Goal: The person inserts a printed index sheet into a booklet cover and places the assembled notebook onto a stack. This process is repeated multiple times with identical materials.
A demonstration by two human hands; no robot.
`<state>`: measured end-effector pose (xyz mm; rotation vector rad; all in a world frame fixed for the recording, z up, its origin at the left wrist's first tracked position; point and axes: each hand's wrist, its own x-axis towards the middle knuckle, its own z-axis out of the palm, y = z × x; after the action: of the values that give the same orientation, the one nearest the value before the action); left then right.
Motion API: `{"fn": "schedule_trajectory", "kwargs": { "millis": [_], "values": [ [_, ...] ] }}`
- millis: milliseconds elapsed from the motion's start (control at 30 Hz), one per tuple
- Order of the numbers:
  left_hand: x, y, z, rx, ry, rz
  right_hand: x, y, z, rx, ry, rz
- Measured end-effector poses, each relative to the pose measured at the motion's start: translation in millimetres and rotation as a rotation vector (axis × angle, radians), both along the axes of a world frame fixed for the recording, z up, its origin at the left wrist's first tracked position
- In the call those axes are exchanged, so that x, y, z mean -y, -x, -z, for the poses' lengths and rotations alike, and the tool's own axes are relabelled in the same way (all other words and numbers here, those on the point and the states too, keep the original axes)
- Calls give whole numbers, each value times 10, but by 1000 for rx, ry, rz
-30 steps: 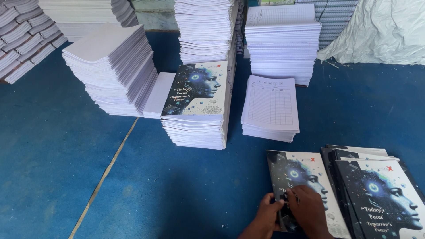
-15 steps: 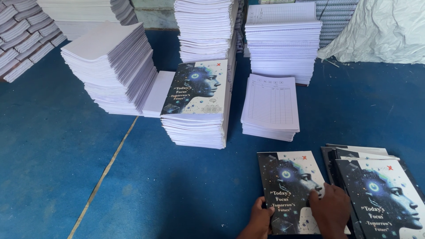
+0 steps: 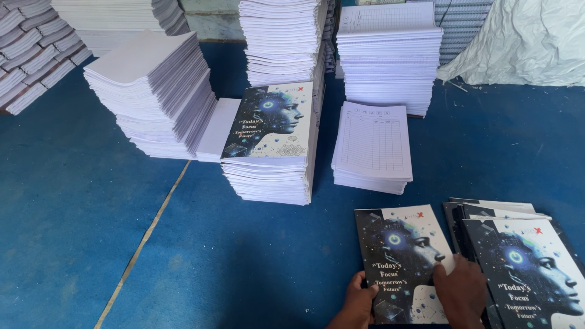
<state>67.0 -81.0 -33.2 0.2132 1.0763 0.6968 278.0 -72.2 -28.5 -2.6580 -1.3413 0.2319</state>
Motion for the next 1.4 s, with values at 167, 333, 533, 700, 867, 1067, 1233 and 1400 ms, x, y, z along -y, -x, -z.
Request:
{"fn": "schedule_trajectory", "kwargs": {
  "millis": [167,333,533,700,867,1067,1233,1400],
  "values": [
    [3,-24,-31,-46,-45,71,43,-42,-21,-128,-161,45],
    [1,-14,-110,-292,-287,187,57,-28,-53,-121,-256,28],
    [2,-22,-12,-840,-487,338,58,-22,-59,-140,-229,52],
    [32,-27,121,-906,-557,451,76,-71,-21,-106,-313,3],
    [38,1,82,-833,-534,490,80,-131,-98,-140,-252,41],
    [-2,61,3,-742,-461,487,43,-157,-303,-251,-220,51],
    [-37,80,20,-802,-536,490,21,-122,-473,-314,-192,30],
    [-85,85,5,-828,-534,492,26,-13,-616,-378,-248,-11]
  ]
}}
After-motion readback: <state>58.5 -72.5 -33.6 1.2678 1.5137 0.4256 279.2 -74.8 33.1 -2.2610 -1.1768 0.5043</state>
